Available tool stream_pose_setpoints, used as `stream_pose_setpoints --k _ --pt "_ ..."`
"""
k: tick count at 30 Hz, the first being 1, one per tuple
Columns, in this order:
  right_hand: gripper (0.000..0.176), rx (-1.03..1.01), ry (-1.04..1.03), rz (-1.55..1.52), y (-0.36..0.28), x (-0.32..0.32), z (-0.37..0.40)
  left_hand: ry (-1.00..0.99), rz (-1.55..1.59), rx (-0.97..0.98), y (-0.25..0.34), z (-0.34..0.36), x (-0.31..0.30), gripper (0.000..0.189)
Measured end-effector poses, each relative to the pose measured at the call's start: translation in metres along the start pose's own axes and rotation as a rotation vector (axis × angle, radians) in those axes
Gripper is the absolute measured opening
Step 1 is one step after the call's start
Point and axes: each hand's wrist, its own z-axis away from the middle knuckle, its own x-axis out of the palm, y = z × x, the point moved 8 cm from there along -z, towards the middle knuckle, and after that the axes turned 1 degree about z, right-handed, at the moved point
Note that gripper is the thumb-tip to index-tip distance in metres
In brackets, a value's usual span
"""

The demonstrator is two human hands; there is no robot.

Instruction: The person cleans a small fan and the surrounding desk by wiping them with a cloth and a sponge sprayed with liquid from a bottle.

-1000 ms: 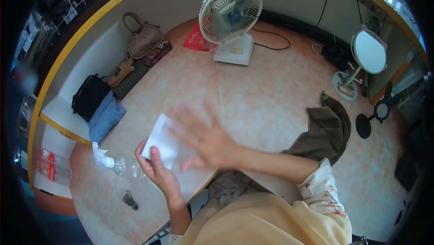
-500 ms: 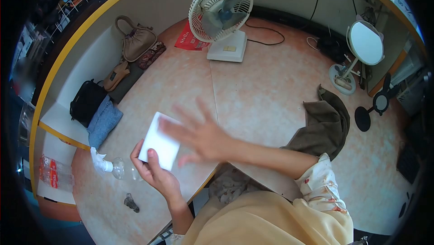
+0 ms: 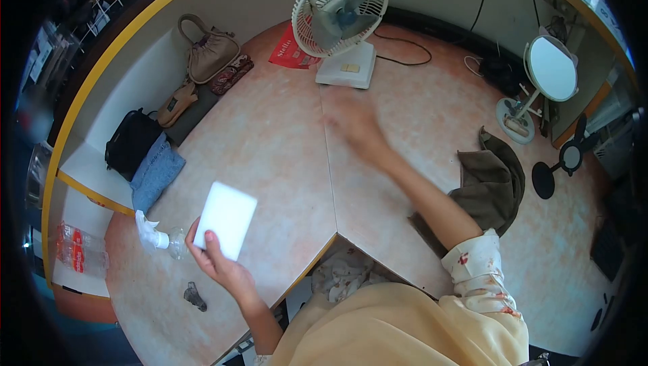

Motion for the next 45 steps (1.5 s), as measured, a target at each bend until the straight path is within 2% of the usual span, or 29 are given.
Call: stream_pose_setpoints --k 1,3,6,8,10,13,15,17,19,21,24,25,28,30,32,34,37,39,41,44,45 --pt "0.051 0.105 0.058 0.038 0.024 -0.023 0.005 0.021 -0.021 0.009 -0.004 -0.001 -0.016 0.032" --pt "0.066 0.325 0.376 0.262 0.091 -0.032 0.024 0.076 0.011 -0.032 -0.002 0.004 -0.038 0.032" --pt "0.075 0.349 0.015 0.532 0.086 0.014 0.041 0.100 0.003 -0.052 -0.003 0.008 -0.055 0.033" --pt "0.080 0.211 -0.194 0.201 0.046 0.054 0.038 0.091 -0.005 -0.059 -0.006 0.009 -0.058 0.033" --pt "0.079 -0.052 -0.355 -0.138 -0.013 0.081 0.046 0.101 -0.001 -0.039 -0.001 0.007 -0.055 0.034" --pt "0.070 -0.075 -0.252 -0.138 -0.039 0.043 0.046 0.124 -0.047 0.009 0.004 0.002 -0.066 0.035" --pt "0.064 -0.038 -0.211 0.038 -0.016 -0.006 0.055 0.149 -0.113 0.028 -0.001 0.000 -0.084 0.036" --pt "0.045 0.063 -0.211 0.379 0.026 -0.068 0.080 0.143 -0.184 0.010 -0.008 0.001 -0.097 0.037" --pt "0.040 0.208 -0.145 0.552 0.079 -0.134 0.119 0.151 -0.267 -0.018 -0.014 0.007 -0.103 0.038" --pt "0.036 0.321 -0.055 0.920 0.099 -0.178 0.169 0.106 -0.255 -0.084 -0.022 0.016 -0.092 0.038" --pt "0.031 0.426 -0.069 0.677 0.107 -0.179 0.210 -0.001 -0.229 -0.181 -0.034 0.030 -0.068 0.040" --pt "0.023 0.508 -0.036 0.594 0.114 -0.183 0.211 -0.052 -0.234 -0.214 -0.039 0.034 -0.061 0.040" --pt "0.017 0.512 0.171 0.442 0.106 -0.207 0.183 -0.127 -0.250 -0.258 -0.050 0.040 -0.048 0.041" --pt "0.014 0.400 0.343 0.506 0.080 -0.224 0.142 -0.138 -0.258 -0.256 -0.051 0.042 -0.047 0.041" --pt "0.015 0.314 0.409 0.504 0.097 -0.225 0.109 -0.122 -0.273 -0.264 -0.052 0.041 -0.053 0.040" --pt "0.019 0.379 0.400 0.414 0.140 -0.210 0.081 -0.110 -0.271 -0.273 -0.049 0.041 -0.059 0.040" --pt "0.023 0.543 0.198 0.380 0.212 -0.151 0.057 -0.084 -0.275 -0.266 -0.039 0.041 -0.069 0.039" --pt "0.022 0.439 0.219 0.897 0.172 -0.098 0.056 -0.061 -0.322 -0.239 -0.034 0.045 -0.072 0.034" --pt "0.022 0.212 0.156 0.566 0.148 -0.055 0.051 -0.019 -0.345 -0.263 -0.044 0.050 -0.080 0.032" --pt "0.024 0.185 -0.033 0.049 0.085 -0.052 0.031 -0.011 -0.400 -0.272 -0.045 0.048 -0.080 0.029" --pt "0.028 0.136 0.071 0.058 0.087 -0.058 0.019 -0.017 -0.422 -0.271 -0.043 0.047 -0.077 0.029"
